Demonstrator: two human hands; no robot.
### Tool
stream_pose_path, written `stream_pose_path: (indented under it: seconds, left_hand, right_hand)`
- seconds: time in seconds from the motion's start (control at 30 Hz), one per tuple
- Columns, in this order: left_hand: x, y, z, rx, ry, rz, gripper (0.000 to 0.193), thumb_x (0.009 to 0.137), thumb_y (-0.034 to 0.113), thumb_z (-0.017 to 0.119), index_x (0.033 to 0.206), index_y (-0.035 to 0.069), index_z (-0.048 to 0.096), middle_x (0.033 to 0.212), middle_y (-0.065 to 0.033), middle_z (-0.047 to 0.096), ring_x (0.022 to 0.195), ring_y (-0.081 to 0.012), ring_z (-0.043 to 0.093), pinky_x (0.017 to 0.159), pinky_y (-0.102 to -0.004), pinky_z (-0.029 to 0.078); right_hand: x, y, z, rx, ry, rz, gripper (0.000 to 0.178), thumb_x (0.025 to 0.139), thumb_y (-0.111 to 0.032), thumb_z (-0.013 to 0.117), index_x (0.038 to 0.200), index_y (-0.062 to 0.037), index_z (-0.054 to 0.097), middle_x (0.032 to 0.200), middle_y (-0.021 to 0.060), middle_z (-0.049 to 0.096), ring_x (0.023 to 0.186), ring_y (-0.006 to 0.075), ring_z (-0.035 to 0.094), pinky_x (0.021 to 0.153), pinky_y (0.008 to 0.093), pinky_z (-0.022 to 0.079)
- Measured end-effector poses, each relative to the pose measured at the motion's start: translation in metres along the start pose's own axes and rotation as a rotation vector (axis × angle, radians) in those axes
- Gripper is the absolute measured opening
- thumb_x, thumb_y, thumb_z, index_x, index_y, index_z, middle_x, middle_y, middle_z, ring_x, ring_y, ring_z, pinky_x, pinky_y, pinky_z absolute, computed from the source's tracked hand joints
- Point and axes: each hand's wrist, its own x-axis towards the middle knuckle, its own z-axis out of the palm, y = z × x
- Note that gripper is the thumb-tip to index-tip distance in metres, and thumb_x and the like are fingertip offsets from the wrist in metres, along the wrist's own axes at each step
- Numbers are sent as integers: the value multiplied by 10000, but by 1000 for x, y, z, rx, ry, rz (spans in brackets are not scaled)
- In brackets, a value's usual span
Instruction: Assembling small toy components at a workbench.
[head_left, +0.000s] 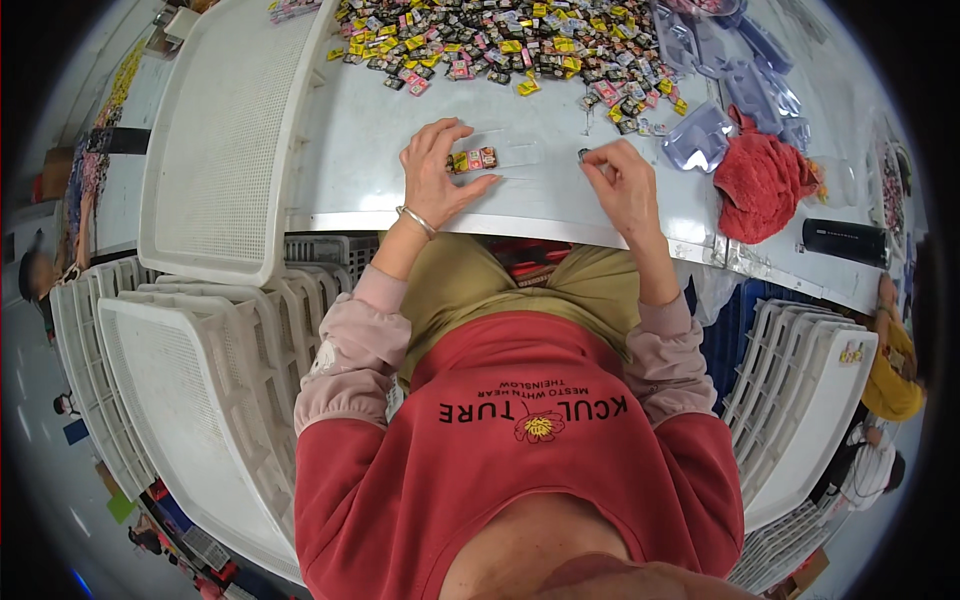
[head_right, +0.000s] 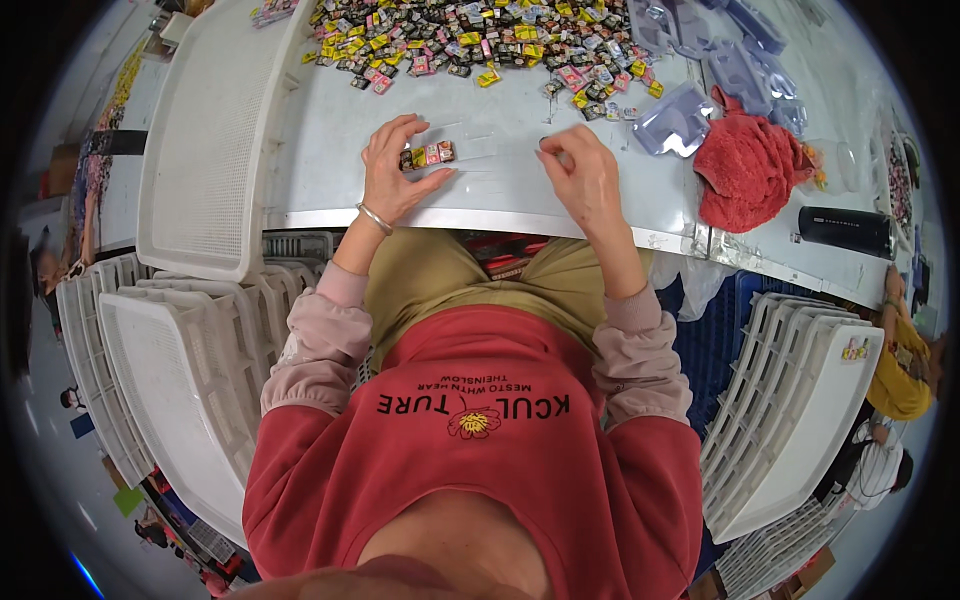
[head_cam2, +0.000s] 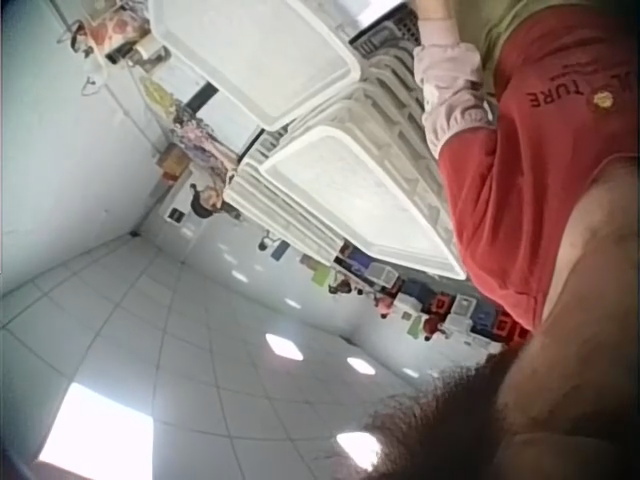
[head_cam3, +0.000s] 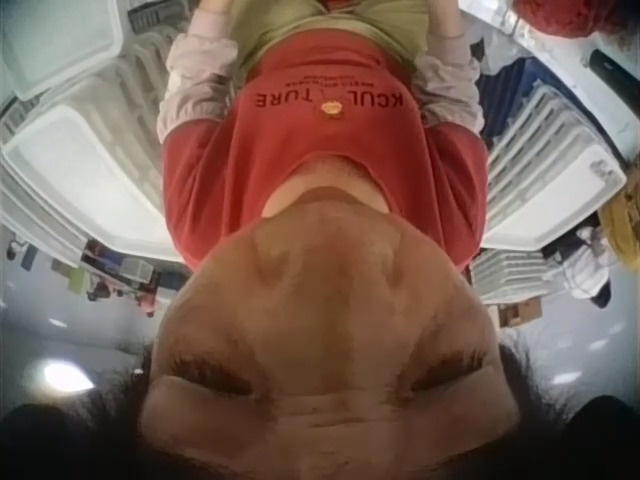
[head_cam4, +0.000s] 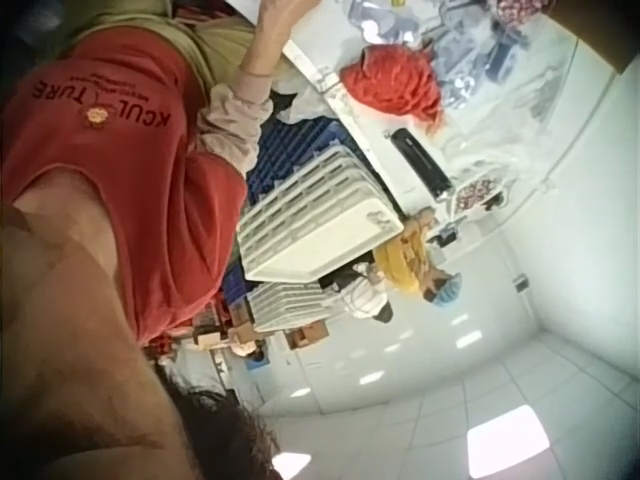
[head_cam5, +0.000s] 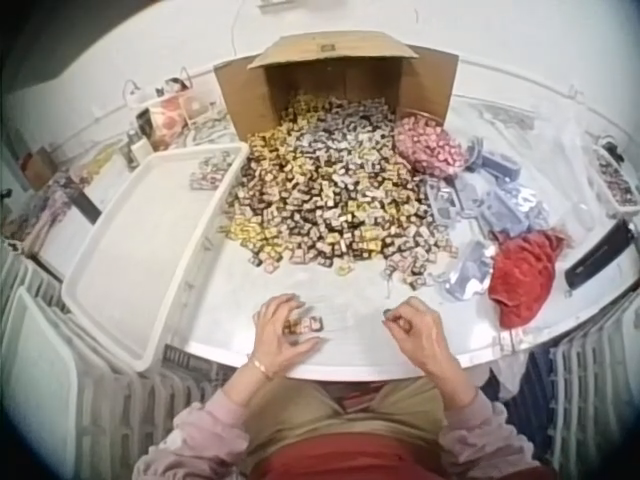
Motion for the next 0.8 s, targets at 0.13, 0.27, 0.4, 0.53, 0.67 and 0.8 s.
stream_pose_path:
  seconds: [0.13, 0.27, 0.4, 0.53, 0.67, 0.8]
  left_hand:
    - [0, -4, 7, -20, 20, 32, 602, 610, 357, 834, 1125, 131, 618, 1264, -86, 528, 1178, -284, 473, 973, -420, 329]
    - [0, -5, 7, 10, -4, 59, 456, 634, 325, 821, 1014, 117, 681, 1279, -102, 532, 1172, -287, 491, 972, -425, 343]
    - [-3, -6, 9, -5, 26, 47, 385, 636, 310, 817, 947, 114, 702, 1289, -104, 529, 1176, -285, 491, 969, -419, 340]
    - [-3, -5, 9, -49, 15, 39, 373, 614, 283, 826, 927, 133, 689, 1288, -86, 512, 1220, -289, 445, 969, -435, 315]
    - [-5, -5, 7, -1, 6, 37, 389, 631, 306, 820, 967, 145, 707, 1295, -94, 526, 1193, -275, 484, 963, -408, 329]
    - [-3, -1, 10, 0, 23, 35, 386, 638, 313, 820, 971, 152, 709, 1293, -92, 525, 1192, -273, 482, 958, -410, 331]
  right_hand:
    - [40, -30, 23, 239, -26, -235, 200, 782, 3, 648, 977, -37, 656, 895, 83, 630, 692, 201, 596, 615, 291, 482]
    - [58, -39, 60, 86, -294, -410, 276, 776, 7, 620, 1047, -46, 632, 948, 111, 640, 802, 295, 622, 661, 351, 498]
    - [58, -41, 71, 19, -333, -392, 223, 783, -22, 583, 996, -57, 639, 993, 112, 655, 860, 338, 629, 723, 440, 511]
    - [66, -38, 62, 45, -443, -397, 213, 771, -34, 597, 975, -45, 657, 1015, 140, 648, 885, 331, 631, 732, 432, 512]
    - [64, -43, 59, 201, -462, -69, 132, 786, -58, 656, 909, -11, 658, 853, 131, 648, 680, 248, 626, 605, 347, 486]
    - [48, -33, 83, 177, -60, -154, 134, 797, -114, 705, 847, 6, 673, 772, 130, 654, 557, 198, 592, 532, 317, 469]
